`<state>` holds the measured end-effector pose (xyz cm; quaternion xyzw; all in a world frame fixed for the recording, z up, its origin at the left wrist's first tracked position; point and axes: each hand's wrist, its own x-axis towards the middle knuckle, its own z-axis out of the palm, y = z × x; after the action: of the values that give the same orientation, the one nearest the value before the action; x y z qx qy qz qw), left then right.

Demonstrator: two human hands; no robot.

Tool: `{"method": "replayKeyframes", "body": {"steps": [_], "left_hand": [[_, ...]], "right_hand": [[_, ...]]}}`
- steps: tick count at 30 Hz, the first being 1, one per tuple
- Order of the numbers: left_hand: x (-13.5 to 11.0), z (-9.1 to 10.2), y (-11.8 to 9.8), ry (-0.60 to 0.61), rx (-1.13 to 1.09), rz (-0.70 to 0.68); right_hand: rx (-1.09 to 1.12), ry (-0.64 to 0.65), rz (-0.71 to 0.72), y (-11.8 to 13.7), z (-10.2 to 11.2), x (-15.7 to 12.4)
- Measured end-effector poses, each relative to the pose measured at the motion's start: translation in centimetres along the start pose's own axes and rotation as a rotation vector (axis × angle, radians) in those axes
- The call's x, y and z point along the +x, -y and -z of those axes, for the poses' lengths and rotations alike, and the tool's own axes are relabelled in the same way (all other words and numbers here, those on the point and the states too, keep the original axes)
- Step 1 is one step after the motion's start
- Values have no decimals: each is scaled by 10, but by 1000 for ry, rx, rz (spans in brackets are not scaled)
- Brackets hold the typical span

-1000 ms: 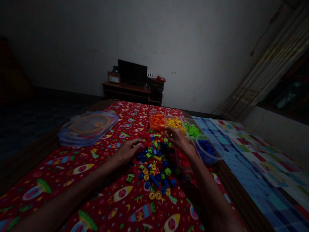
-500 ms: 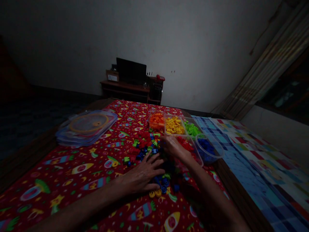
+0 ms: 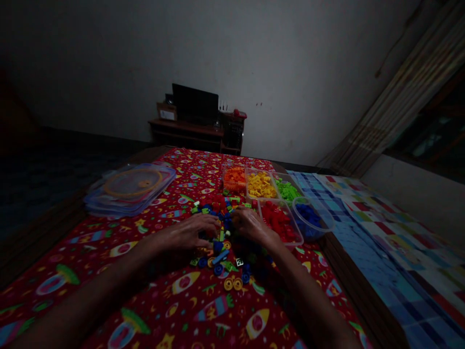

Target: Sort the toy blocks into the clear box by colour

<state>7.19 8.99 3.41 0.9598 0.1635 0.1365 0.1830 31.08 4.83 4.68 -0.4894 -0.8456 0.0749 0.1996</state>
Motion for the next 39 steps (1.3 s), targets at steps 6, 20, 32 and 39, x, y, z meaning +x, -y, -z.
{"method": "replayKeyframes", "body": {"steps": [6,20,32,39], "left_hand": [[-3,15,9,12,-183,200],[-9,21,24,-135,-373,465],[-9,27,25,-155,-285,451],[-8,33,9,-3,-12,137]], "right_hand": [[-23,-76,-86,12,3,4],[-143,244,79,48,-20,35],[-240,86,137,27,-18,19],[-308,111,96,39,-36,22]]}}
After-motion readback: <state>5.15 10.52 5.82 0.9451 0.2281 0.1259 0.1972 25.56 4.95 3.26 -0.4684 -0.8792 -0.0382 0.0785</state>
